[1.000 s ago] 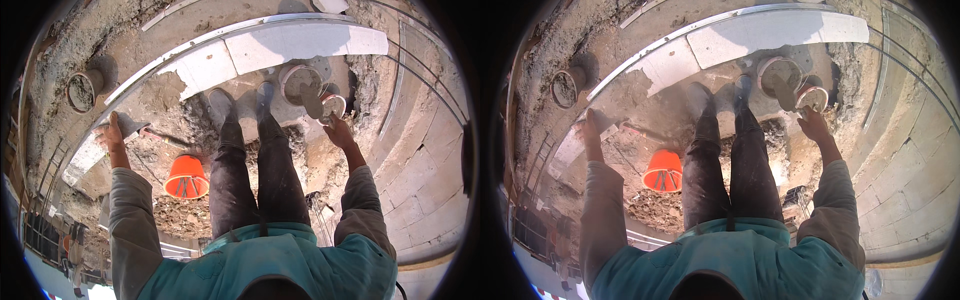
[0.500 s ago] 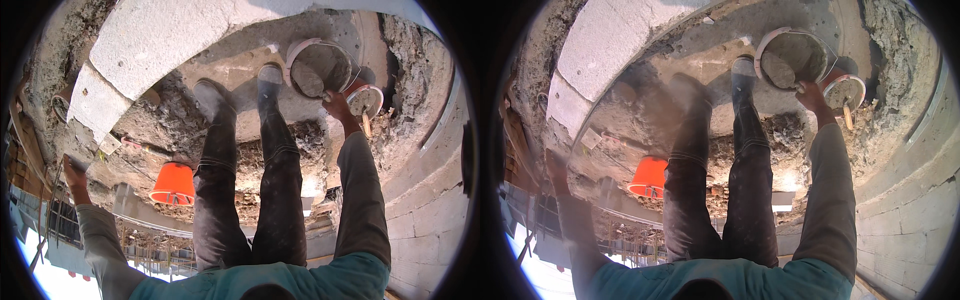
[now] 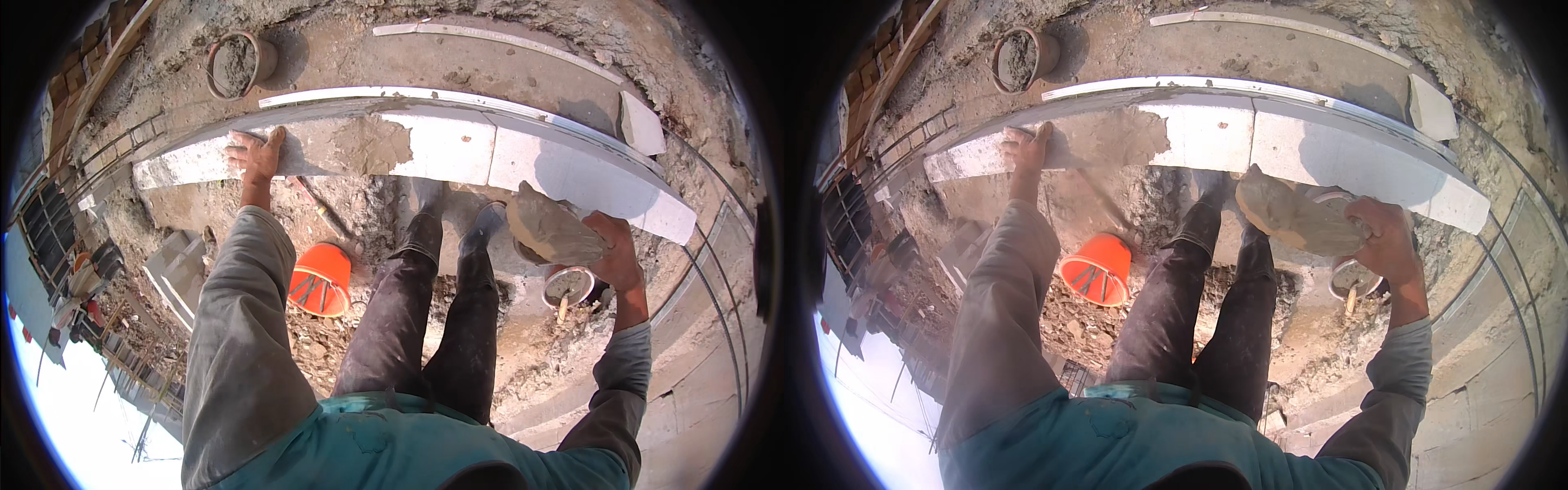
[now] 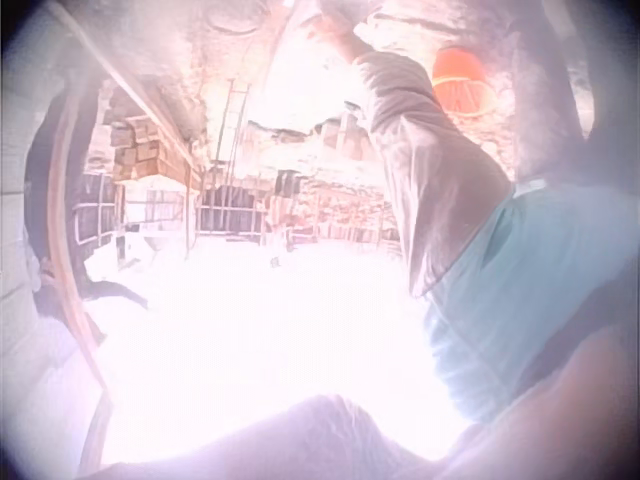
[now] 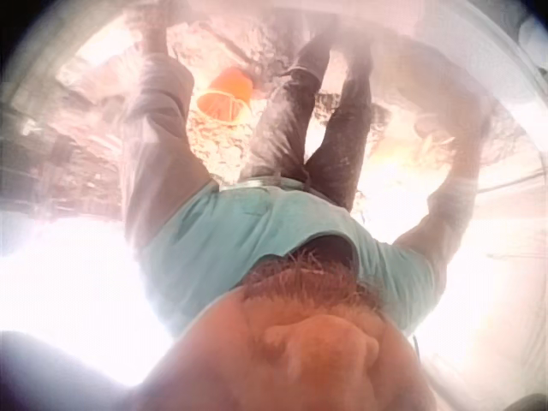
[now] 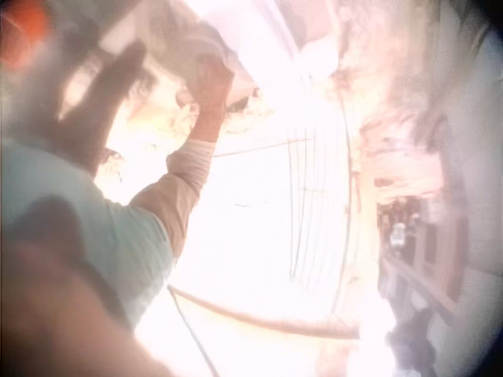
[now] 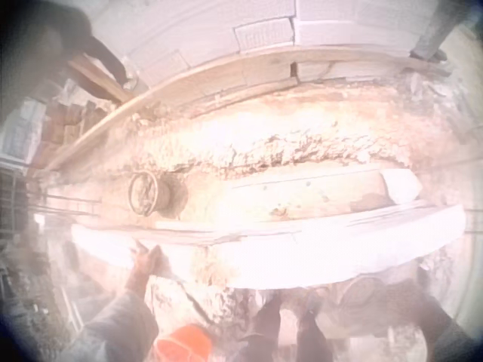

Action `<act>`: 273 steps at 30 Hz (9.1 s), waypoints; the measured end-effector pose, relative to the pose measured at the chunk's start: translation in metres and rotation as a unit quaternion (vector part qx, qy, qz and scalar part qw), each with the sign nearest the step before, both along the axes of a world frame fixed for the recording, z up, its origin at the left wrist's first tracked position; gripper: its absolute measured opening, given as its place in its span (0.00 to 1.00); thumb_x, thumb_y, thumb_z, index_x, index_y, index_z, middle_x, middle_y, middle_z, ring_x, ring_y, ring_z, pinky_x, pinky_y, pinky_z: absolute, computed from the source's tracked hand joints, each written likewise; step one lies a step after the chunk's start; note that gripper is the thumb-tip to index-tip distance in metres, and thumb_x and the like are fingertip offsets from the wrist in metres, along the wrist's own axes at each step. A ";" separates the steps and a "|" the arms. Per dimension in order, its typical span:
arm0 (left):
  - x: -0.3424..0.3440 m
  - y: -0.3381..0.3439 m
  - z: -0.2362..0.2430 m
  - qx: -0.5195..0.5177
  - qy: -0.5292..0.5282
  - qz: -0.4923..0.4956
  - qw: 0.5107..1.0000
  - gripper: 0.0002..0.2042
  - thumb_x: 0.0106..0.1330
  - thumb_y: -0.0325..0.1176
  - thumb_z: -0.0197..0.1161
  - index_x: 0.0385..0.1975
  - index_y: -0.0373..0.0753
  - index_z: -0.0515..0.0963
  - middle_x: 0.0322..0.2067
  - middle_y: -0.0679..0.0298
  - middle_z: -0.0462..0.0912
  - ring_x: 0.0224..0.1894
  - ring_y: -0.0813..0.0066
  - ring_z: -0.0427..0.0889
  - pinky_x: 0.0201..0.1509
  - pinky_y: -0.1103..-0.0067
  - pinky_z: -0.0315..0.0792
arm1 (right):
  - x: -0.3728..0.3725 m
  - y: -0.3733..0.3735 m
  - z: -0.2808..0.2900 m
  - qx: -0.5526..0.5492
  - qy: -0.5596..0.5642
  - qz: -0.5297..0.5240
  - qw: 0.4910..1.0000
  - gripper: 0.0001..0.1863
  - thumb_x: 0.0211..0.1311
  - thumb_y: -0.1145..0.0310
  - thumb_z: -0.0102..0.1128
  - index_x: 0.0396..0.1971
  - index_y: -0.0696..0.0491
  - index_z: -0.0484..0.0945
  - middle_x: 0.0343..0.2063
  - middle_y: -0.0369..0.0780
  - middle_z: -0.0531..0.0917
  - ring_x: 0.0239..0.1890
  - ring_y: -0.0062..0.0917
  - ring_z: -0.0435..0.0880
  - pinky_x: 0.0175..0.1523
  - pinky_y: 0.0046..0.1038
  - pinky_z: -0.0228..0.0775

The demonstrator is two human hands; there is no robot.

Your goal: The person applies cement mortar to a white block wall using a trowel. They scoop mortar from a bucket and spread it onto the wall surface, smoothing the application with the tool.

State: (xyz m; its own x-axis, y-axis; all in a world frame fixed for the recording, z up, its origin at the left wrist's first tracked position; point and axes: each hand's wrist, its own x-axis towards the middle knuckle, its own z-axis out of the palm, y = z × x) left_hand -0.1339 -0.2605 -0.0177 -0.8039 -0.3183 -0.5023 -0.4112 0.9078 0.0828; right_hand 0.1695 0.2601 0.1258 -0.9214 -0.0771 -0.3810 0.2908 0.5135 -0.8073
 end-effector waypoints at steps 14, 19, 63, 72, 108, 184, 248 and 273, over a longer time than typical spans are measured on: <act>0.010 0.034 0.048 0.050 -0.041 0.018 0.998 0.62 0.54 0.56 0.67 0.68 0.31 0.21 0.63 0.23 0.15 0.67 0.22 0.15 0.64 0.35 0.28 | -0.283 -0.144 -0.053 0.353 -0.046 0.446 0.822 0.12 0.57 0.78 0.51 0.41 0.51 0.76 0.34 0.43 0.83 0.41 0.42 0.83 0.47 0.41 0.75; 0.009 0.025 0.055 0.043 -0.049 0.025 0.998 0.61 0.55 0.53 0.67 0.68 0.30 0.22 0.63 0.23 0.15 0.66 0.21 0.14 0.64 0.34 0.27 | -0.317 -0.133 -0.019 0.330 -0.091 0.454 0.823 0.14 0.56 0.77 0.52 0.43 0.51 0.76 0.36 0.44 0.83 0.41 0.42 0.84 0.47 0.41 0.75; 0.016 0.008 0.021 0.036 0.013 -0.002 0.999 0.60 0.56 0.59 0.65 0.70 0.35 0.24 0.67 0.28 0.20 0.70 0.28 0.21 0.67 0.41 0.29 | -0.243 -0.012 -0.199 0.304 -0.154 0.451 0.825 0.12 0.60 0.77 0.50 0.43 0.55 0.76 0.41 0.46 0.82 0.47 0.41 0.81 0.52 0.40 0.73; 0.019 0.014 0.037 0.004 -0.017 0.010 1.000 0.60 0.55 0.57 0.66 0.70 0.36 0.24 0.67 0.28 0.20 0.70 0.27 0.20 0.67 0.40 0.30 | -0.318 -0.133 -0.140 0.247 -0.189 0.381 0.871 0.13 0.62 0.74 0.53 0.46 0.54 0.77 0.44 0.45 0.82 0.50 0.39 0.81 0.53 0.38 0.75; 0.016 0.020 0.041 0.031 -0.035 0.004 0.999 0.61 0.56 0.56 0.67 0.69 0.32 0.22 0.65 0.25 0.16 0.69 0.26 0.17 0.67 0.41 0.25 | -0.333 -0.132 -0.126 0.185 -0.169 0.504 0.827 0.22 0.58 0.75 0.56 0.54 0.50 0.73 0.40 0.50 0.80 0.48 0.40 0.81 0.52 0.41 0.73; -0.064 -0.095 0.024 0.264 -0.023 0.042 0.963 0.14 0.67 0.51 0.59 0.38 0.48 0.74 0.30 0.78 0.72 0.31 0.86 0.71 0.36 0.82 0.69 | 0.344 -0.080 -0.351 0.094 -0.296 -0.319 0.895 0.19 0.51 0.67 0.63 0.44 0.58 0.78 0.37 0.53 0.83 0.43 0.45 0.83 0.49 0.41 0.74; 0.430 0.068 0.117 0.014 -0.156 0.005 0.988 0.40 0.71 0.49 0.53 0.71 0.31 0.40 0.69 0.38 0.48 0.71 0.48 0.54 0.72 0.64 0.52 | -0.050 0.302 -0.147 0.323 -0.128 0.365 0.864 0.17 0.56 0.73 0.58 0.48 0.51 0.75 0.37 0.45 0.84 0.43 0.43 0.83 0.48 0.41 0.74; 0.459 0.072 0.129 0.040 -0.176 0.059 0.982 0.40 0.71 0.49 0.54 0.71 0.31 0.41 0.69 0.38 0.50 0.70 0.47 0.56 0.72 0.65 0.53 | -0.057 0.299 -0.170 0.374 -0.268 0.402 0.791 0.15 0.56 0.72 0.53 0.43 0.58 0.79 0.37 0.50 0.84 0.44 0.42 0.84 0.51 0.41 0.74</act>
State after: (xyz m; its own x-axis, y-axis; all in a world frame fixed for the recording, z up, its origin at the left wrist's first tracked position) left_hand 0.3255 -0.1886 0.1110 -0.5355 -0.3471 -0.7699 -0.5300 0.8479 -0.0137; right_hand 0.1129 0.5586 -0.0443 -0.3792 -0.1244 -0.9169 -0.1751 0.9827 -0.0608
